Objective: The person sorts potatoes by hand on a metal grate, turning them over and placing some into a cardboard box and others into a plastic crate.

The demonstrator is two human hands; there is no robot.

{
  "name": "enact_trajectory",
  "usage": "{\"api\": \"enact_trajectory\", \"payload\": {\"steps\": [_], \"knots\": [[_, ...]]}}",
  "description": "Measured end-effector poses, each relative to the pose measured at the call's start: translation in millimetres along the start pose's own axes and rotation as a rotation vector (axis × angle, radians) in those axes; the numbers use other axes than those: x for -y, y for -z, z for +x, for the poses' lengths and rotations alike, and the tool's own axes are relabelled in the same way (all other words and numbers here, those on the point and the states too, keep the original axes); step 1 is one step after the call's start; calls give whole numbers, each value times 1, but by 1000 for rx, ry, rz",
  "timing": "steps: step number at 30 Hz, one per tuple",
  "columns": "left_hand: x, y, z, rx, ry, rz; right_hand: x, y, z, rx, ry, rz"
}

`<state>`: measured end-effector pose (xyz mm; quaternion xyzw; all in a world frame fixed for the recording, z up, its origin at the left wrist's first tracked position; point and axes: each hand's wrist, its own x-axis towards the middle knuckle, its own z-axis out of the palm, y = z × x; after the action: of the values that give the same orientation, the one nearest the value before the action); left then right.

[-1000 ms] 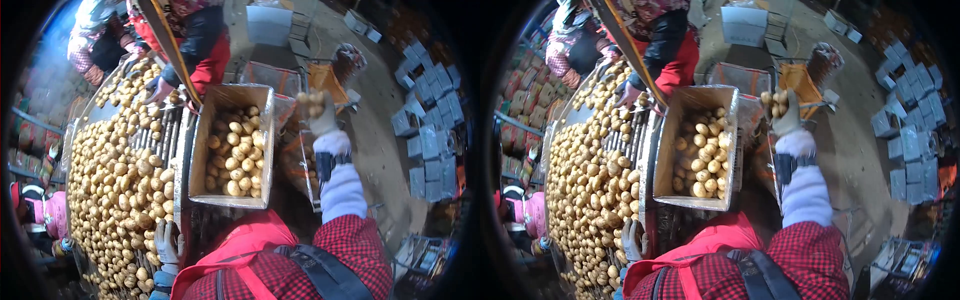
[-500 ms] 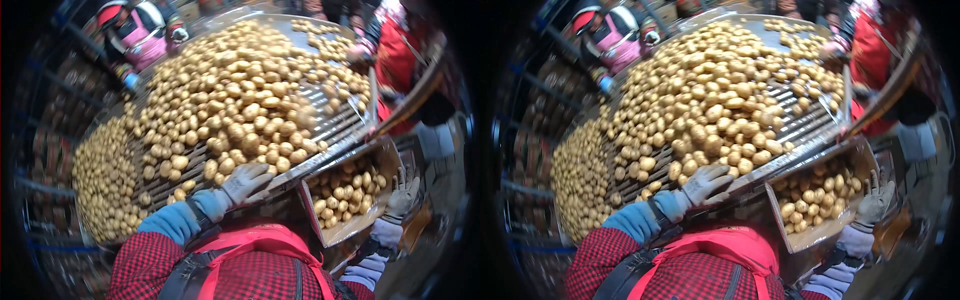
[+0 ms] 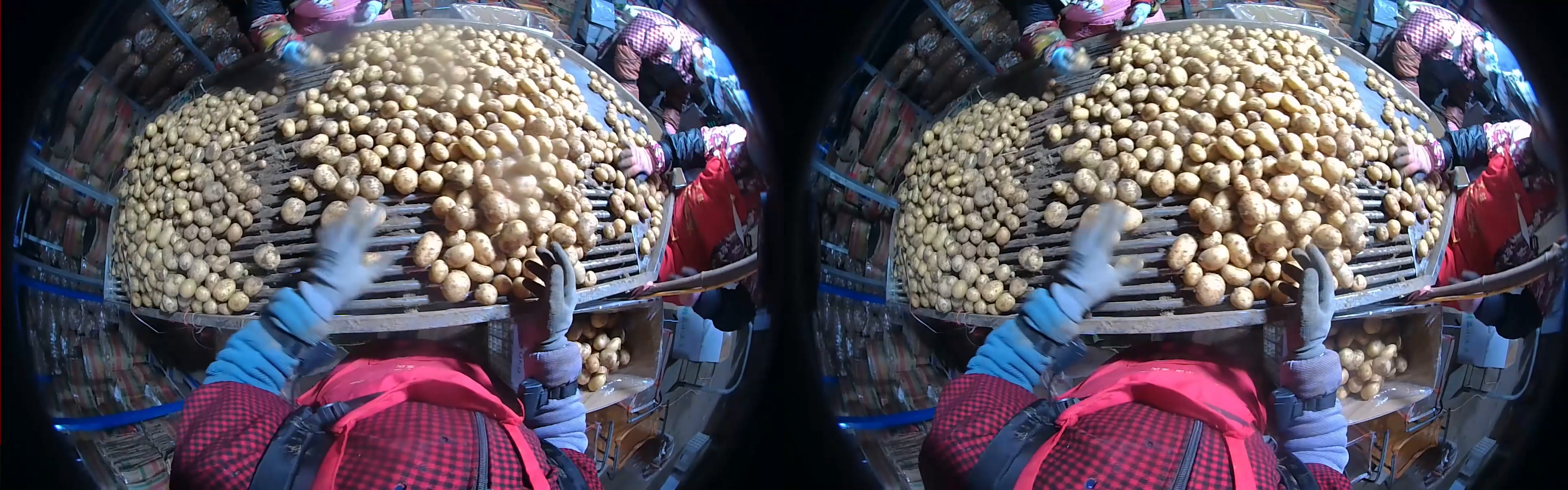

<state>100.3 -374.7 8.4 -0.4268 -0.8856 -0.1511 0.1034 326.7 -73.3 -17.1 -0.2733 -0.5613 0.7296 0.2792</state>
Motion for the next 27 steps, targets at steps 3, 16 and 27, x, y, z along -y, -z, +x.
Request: {"api": "enact_trajectory", "payload": {"steps": [3,16,27], "knots": [[62,30,-2,199,373,-42,-49,8,5,-24,104,-25],[48,-53,103,316,487,-218,-72,-16,6,-267,321,-381],[10,-47,215,284,-77,-636,-76,-12,10,-299,388,-622]]}}
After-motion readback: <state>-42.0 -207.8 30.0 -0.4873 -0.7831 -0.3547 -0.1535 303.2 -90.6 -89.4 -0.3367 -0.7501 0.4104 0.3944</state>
